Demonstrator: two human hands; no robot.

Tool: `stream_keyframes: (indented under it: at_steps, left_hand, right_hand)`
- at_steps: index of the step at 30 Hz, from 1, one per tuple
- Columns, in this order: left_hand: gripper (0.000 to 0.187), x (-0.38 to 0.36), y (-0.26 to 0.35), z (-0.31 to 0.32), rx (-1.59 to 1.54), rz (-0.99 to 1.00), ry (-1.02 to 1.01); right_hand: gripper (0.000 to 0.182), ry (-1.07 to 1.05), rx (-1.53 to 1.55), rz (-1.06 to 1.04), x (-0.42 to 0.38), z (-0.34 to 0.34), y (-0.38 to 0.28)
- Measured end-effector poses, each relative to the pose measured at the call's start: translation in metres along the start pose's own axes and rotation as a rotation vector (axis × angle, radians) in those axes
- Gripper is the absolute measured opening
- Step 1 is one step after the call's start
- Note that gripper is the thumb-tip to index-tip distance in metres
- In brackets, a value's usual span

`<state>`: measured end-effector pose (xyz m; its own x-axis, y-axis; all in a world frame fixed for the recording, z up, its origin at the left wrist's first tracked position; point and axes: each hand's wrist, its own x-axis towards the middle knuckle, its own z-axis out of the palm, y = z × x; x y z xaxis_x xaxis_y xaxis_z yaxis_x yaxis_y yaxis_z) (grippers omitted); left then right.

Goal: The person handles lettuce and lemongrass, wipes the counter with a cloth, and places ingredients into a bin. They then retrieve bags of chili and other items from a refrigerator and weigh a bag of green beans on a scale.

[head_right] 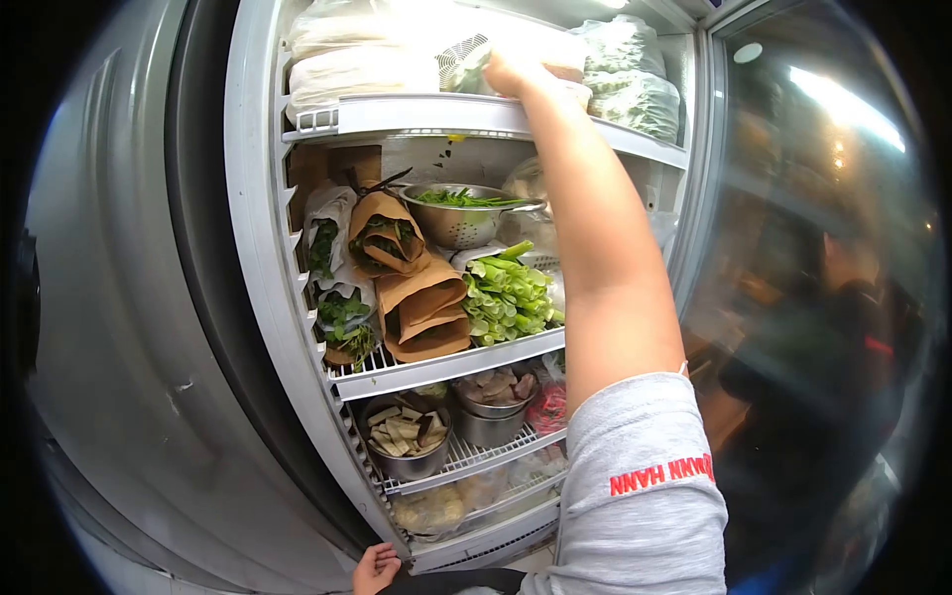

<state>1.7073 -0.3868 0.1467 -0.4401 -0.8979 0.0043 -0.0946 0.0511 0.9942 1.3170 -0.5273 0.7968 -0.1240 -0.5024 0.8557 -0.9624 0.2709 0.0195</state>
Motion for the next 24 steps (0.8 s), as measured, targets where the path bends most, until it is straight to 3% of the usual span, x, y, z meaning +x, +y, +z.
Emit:
stream_keyframes:
  at_steps: [4, 7, 8, 10, 11, 13, 15, 18, 19, 20, 22, 24]
  left_hand:
    - [0.035, 0.0, 0.014, 0.002, -0.067, -0.035, -0.063]
    - [0.036, 0.012, 0.047, 0.004, -0.103, 0.02, -0.157]
    - [0.036, 0.02, 0.067, 0.006, -0.12, 0.052, -0.194]
    - [0.046, 0.032, 0.124, 0.011, -0.194, 0.115, -0.308]
    - [0.05, 0.039, 0.157, 0.013, -0.274, 0.143, -0.402]
    - [0.056, 0.051, 0.22, 0.022, -0.473, 0.234, -0.582]
    - [0.065, 0.057, 0.282, 0.039, -0.726, 0.298, -0.735]
    - [0.083, 0.066, 0.344, 0.059, -1.16, 0.172, -1.047]
    - [0.086, 0.067, 0.353, 0.063, -1.235, 0.143, -1.109]
    - [0.081, 0.067, 0.356, 0.066, -1.307, 0.183, -1.195]
    - [0.074, 0.068, 0.345, 0.072, -1.579, -0.012, -0.893]
    - [0.061, 0.082, 0.327, 0.08, -1.359, 0.146, -0.777]
  right_hand:
    - [0.035, 0.179, 0.074, 0.007, -0.034, -0.057, -0.011]
    - [0.032, 0.209, 0.432, 0.203, -0.011, -0.062, 0.043]
    - [0.032, 0.19, 0.21, 0.278, -0.006, -0.06, 0.07]
    - [0.03, 0.354, 0.508, 0.001, -0.085, -0.121, 0.003]
    - [0.031, 0.292, 0.642, -0.041, -0.102, -0.134, -0.007]
    - [0.035, 0.552, 0.205, -0.57, -0.124, -0.142, -0.002]
    - [0.04, 0.651, 0.062, -0.577, -0.168, -0.134, -0.014]
    - [0.049, 0.326, 0.214, -0.613, -0.263, -0.124, -0.072]
    - [0.06, 0.266, 0.066, -0.731, -0.287, -0.115, -0.079]
    - [0.064, 0.135, 0.307, -0.767, -0.31, -0.106, -0.083]
    - [0.057, -0.113, 0.488, -0.778, -0.352, -0.102, -0.091]
    - [0.038, -0.239, 0.888, -0.564, -0.371, -0.106, -0.086]
